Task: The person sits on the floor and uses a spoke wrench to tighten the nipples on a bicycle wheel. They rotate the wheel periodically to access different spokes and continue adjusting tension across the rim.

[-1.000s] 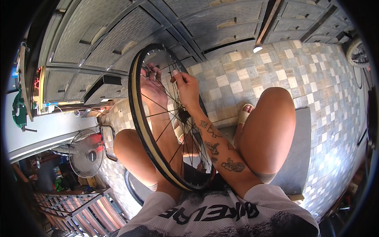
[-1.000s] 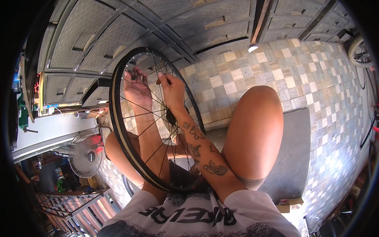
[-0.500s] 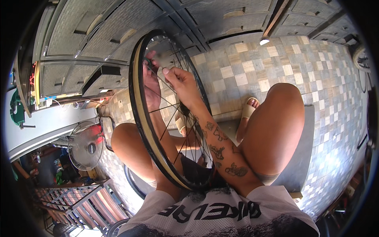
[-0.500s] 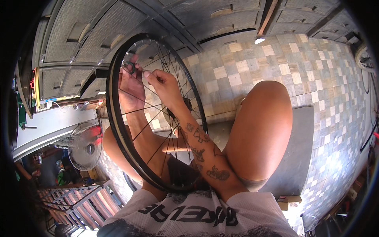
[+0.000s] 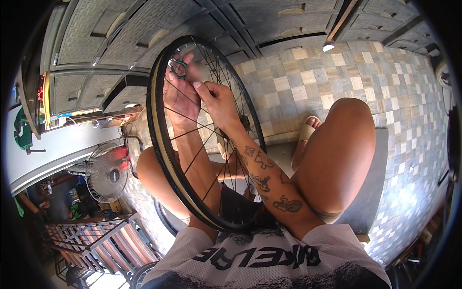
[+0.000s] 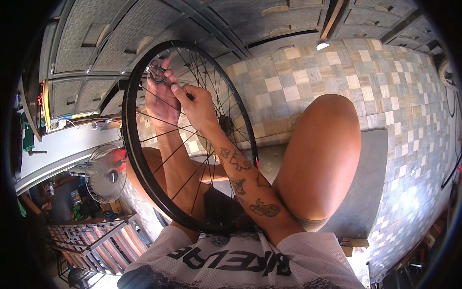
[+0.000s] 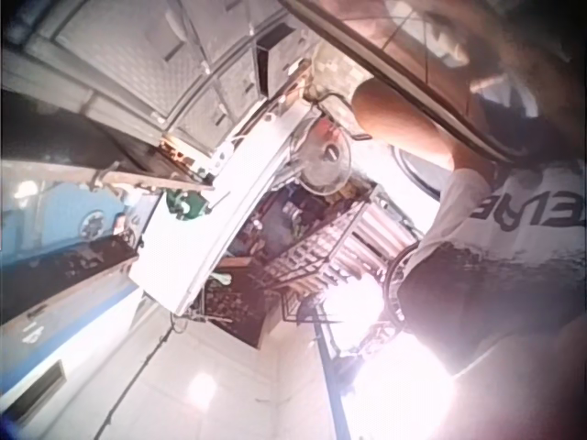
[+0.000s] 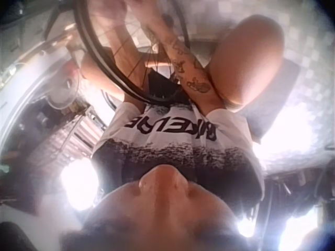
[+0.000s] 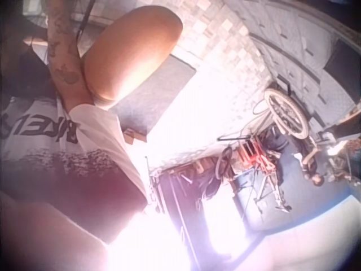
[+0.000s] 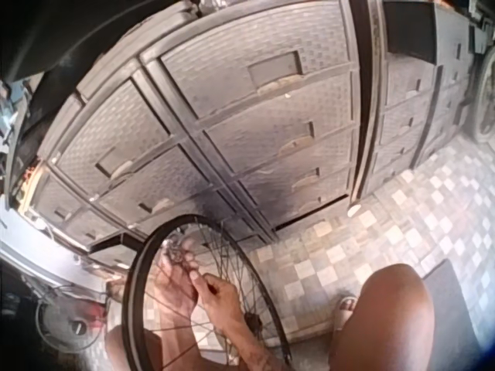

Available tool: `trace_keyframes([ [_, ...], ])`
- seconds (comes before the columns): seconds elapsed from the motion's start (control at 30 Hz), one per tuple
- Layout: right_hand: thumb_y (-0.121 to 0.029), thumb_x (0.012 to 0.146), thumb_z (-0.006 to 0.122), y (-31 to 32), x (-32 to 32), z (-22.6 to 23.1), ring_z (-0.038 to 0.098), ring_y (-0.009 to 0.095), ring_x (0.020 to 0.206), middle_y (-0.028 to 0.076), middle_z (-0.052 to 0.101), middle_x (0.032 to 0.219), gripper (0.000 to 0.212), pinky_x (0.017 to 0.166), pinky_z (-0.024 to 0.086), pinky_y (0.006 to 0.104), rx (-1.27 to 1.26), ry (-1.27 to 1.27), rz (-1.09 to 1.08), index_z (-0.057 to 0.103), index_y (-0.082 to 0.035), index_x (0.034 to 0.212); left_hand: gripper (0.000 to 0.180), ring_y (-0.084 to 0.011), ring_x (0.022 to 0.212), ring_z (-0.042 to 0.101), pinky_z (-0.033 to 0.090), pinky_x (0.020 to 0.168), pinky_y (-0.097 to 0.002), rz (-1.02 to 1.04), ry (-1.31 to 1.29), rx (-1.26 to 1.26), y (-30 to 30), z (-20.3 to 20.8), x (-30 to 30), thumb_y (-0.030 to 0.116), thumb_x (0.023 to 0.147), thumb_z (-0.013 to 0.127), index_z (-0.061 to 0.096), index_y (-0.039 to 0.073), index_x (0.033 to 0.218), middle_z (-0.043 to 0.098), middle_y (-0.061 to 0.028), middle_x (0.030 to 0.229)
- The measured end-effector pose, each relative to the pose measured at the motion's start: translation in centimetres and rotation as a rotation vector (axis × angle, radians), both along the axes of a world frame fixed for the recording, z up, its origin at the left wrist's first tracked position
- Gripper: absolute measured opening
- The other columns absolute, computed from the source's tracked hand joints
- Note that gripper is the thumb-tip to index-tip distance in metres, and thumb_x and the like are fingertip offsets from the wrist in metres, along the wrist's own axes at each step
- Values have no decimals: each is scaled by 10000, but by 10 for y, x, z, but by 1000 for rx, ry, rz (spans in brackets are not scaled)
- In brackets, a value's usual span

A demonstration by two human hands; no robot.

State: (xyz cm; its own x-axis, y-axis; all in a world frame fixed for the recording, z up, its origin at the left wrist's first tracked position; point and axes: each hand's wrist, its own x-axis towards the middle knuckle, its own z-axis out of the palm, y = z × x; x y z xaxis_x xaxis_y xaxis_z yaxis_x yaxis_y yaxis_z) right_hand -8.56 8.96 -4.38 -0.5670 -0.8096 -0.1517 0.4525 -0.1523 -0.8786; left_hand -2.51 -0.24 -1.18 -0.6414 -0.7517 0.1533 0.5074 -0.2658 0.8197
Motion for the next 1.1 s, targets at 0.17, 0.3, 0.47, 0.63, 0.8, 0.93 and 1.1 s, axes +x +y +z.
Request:
trace_keyframes([
  [0.17,-410,999,637,0,1,-2,360,55,600,-66,436,612,479,541,293,278,-23,-17,-4,584,-43,695,544,-190,1090,575,517,957,-307,-36,25,-26,-3,-4,3,313,974,675,477,49,1407,531,-176,1388],
  [0.3,-382,997,649,-1,1,-4,350,50,596,-69,437,613,452,539,286,272,-13,-37,20,591,-47,700,562,-187,1059,566,507,941,-307,-91,28,-7,-10,-3,8,298,965,688,461,48,1415,536,-164,1361],
  [0.47,-341,994,663,-2,2,-8,337,41,594,-71,435,613,427,537,274,263,4,-42,37,589,-44,696,594,-189,1046,542,503,924,-317,-147,-35,-40,-21,3,14,282,954,702,444,34,1427,548,-132,1263],
  [0.63,-326,963,685,-3,1,-11,388,72,577,-17,482,585,407,531,319,292,-2,-13,16,628,0,725,594,-186,1052,535,503,924,-312,-176,-5,-24,-16,0,11,270,952,707,440,29,1425,545,-121,1240],
  [0.8,-310,962,687,-6,4,-12,391,71,580,-19,485,584,393,531,318,295,-2,9,16,638,5,732,555,-180,1064,543,514,953,-305,-82,6,17,-12,-2,13,270,966,690,452,31,1407,543,-126,1264],
  [0.93,-296,992,666,-4,4,-11,350,40,607,-73,454,619,387,544,277,265,8,7,53,623,-15,729,532,-186,1081,556,521,981,-309,-81,-14,-1,-12,0,15,258,971,682,462,22,1394,540,-131,1281],
  [1.1,-287,996,661,-2,2,-9,344,39,603,-72,452,616,378,540,274,264,-21,-2,40,623,-19,733,543,-195,1094,562,526,990,-318,-111,-3,-25,-15,2,13,238,963,688,460,12,1401,553,-137,1270],
])
